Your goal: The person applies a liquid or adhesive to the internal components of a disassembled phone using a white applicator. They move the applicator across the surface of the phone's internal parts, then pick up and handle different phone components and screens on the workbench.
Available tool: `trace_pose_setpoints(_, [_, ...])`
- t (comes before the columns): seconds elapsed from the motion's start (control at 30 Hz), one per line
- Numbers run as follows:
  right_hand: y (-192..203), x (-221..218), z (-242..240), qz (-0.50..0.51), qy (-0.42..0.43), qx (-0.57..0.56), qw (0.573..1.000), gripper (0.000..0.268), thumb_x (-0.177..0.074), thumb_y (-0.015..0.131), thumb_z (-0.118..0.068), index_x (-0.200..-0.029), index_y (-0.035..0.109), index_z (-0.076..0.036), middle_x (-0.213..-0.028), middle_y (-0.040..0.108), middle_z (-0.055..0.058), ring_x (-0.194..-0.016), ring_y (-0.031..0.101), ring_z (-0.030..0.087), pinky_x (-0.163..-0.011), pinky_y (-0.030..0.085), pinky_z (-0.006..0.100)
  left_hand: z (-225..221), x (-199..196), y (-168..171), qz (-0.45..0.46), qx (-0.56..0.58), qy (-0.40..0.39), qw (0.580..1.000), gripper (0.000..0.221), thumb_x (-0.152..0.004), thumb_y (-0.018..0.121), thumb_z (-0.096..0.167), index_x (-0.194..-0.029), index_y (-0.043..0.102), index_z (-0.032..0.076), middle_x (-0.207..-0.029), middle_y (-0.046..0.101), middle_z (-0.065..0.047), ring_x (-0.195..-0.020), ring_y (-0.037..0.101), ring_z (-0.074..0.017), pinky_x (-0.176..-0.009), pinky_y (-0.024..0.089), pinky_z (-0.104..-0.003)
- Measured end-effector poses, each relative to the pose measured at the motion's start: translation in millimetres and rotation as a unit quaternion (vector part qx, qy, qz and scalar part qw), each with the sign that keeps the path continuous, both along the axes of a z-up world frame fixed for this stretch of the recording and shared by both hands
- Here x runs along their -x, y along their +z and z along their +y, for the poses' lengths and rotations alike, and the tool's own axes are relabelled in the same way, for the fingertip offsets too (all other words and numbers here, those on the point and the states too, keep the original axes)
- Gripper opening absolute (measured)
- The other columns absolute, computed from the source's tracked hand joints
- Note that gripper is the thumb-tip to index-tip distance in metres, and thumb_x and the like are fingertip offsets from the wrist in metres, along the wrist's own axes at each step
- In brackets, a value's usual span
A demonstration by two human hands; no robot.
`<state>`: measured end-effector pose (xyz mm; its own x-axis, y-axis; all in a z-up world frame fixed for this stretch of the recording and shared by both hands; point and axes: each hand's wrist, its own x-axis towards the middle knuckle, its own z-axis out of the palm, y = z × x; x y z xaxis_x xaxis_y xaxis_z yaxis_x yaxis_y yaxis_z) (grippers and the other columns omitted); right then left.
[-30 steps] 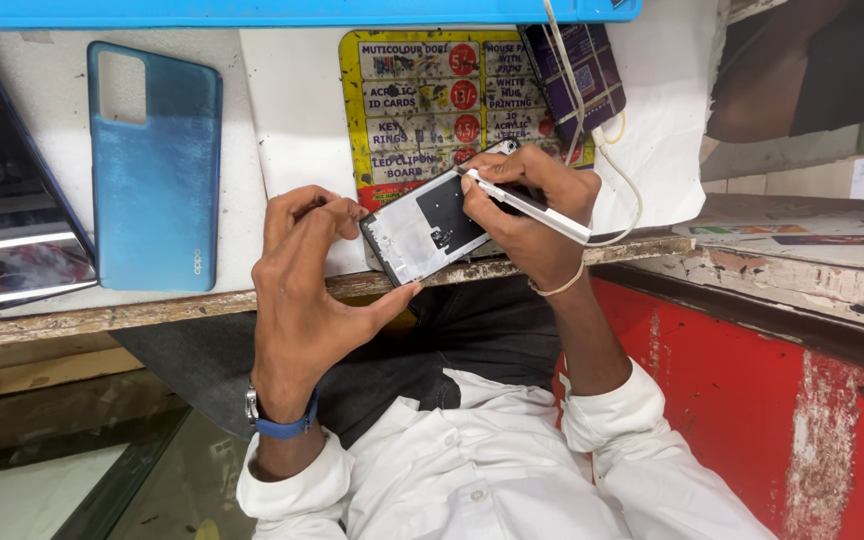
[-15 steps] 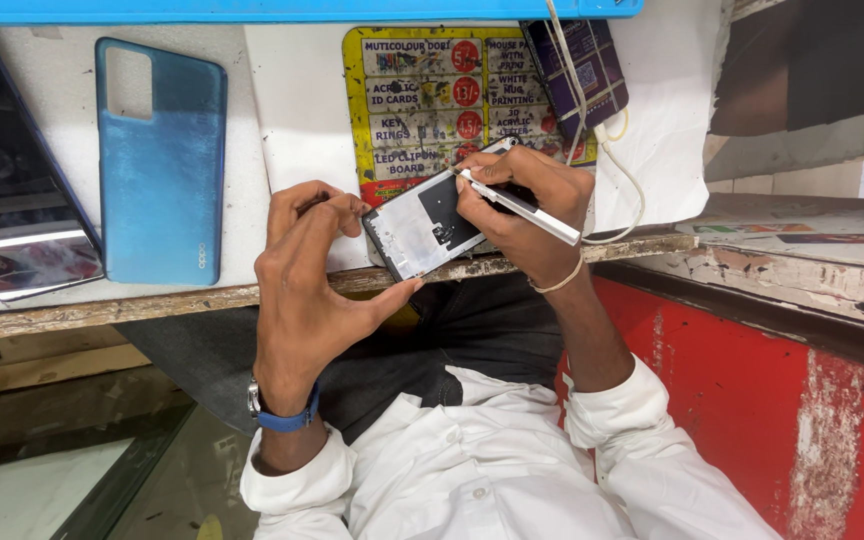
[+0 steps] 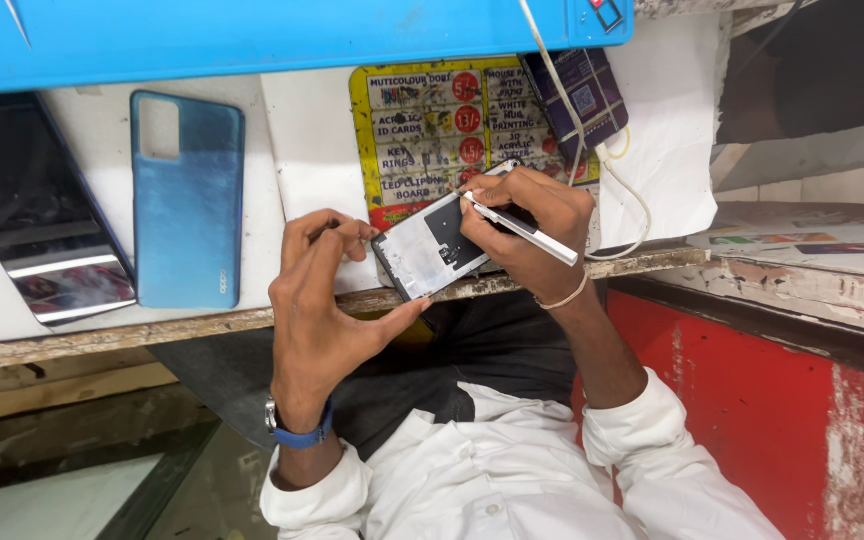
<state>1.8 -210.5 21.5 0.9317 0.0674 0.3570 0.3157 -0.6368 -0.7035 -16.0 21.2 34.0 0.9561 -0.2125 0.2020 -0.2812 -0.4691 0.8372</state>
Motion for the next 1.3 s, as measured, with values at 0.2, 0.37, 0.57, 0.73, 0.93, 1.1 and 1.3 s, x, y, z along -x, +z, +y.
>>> trace_pose_setpoints(0.2, [1, 3, -1, 0.006, -0.049, -0.017, 0.999, 0.013, -0.081, 0.081, 0.000, -0.088, 0.070, 0.003, -0.093, 0.078, 0.014, -0.082, 0.078, 0.021, -0.074, 0.061, 0.029, -3, 0, 1, 0.008, -0.014, 0.008, 1.000, 0.064, -0.055, 0.098, 0.017, -0.106, 0.063, 0.003, -0.095, 0.059, -0.009, -0.115, 0.062, -0.0288, -0.082, 0.058, -0.043])
trace_pose_setpoints(0.37, [-5, 5, -6, 0.005, -0.069, -0.018, 0.997, 0.013, -0.081, 0.081, -0.001, -0.088, 0.070, 0.003, -0.094, 0.078, 0.013, -0.083, 0.078, 0.019, -0.074, 0.061, 0.029, -3, 1, 1, 0.017, -0.006, 0.012, 1.000, 0.064, -0.055, 0.097, 0.019, -0.108, 0.064, 0.003, -0.099, 0.060, -0.010, -0.107, 0.062, -0.0285, -0.082, 0.057, -0.043])
trace_pose_setpoints(0.57, [3, 4, 1, 0.019, -0.083, -0.016, 0.996, 0.014, -0.084, 0.083, -0.005, -0.087, 0.071, 0.001, -0.094, 0.078, 0.011, -0.084, 0.077, 0.017, -0.076, 0.058, 0.028, 3, 0, 4, 0.017, 0.025, 0.006, 1.000, 0.064, -0.057, 0.096, 0.022, -0.109, 0.063, 0.002, -0.106, 0.061, -0.011, -0.113, 0.059, -0.0306, -0.089, 0.053, -0.043])
trace_pose_setpoints(0.73, [9, 5, 6, 0.007, -0.095, -0.011, 0.995, 0.015, -0.086, 0.083, -0.006, -0.088, 0.070, 0.001, -0.093, 0.077, 0.011, -0.082, 0.077, 0.016, -0.072, 0.057, 0.027, 6, 5, 0, -0.037, 0.019, -0.035, 0.999, 0.061, -0.061, 0.093, 0.018, -0.111, 0.061, 0.001, -0.118, 0.062, -0.014, -0.124, 0.055, -0.0325, -0.103, 0.049, -0.044])
trace_pose_setpoints(0.93, [4, 8, 2, 0.018, -0.092, -0.032, 0.995, 0.014, -0.084, 0.083, -0.007, -0.088, 0.071, -0.001, -0.091, 0.078, 0.010, -0.079, 0.076, 0.016, -0.070, 0.058, 0.027, 4, 7, 5, -0.039, 0.017, -0.049, 0.998, 0.070, -0.060, 0.094, 0.021, -0.119, 0.062, 0.000, -0.124, 0.063, -0.016, -0.129, 0.054, -0.0359, -0.104, 0.050, -0.045])
trace_pose_setpoints(1.1, [0, 7, -3, -0.031, -0.055, -0.025, 0.998, 0.013, -0.082, 0.082, -0.003, -0.087, 0.070, 0.001, -0.091, 0.077, 0.012, -0.082, 0.077, 0.019, -0.072, 0.059, 0.030, 2, 8, -2, -0.038, 0.023, -0.024, 0.999, 0.067, -0.065, 0.096, 0.021, -0.120, 0.063, 0.000, -0.123, 0.064, -0.017, -0.118, 0.064, -0.0344, -0.098, 0.055, -0.044])
trace_pose_setpoints(1.3, [12, -4, 3, -0.016, -0.062, -0.025, 0.998, 0.013, -0.080, 0.080, -0.001, -0.086, 0.069, 0.003, -0.091, 0.078, 0.013, -0.082, 0.079, 0.019, -0.072, 0.061, 0.028, -1, 1, -5, -0.033, 0.010, -0.008, 0.999, 0.069, -0.060, 0.097, 0.021, -0.117, 0.065, 0.001, -0.120, 0.065, -0.016, -0.106, 0.070, -0.0281, -0.088, 0.060, -0.039])
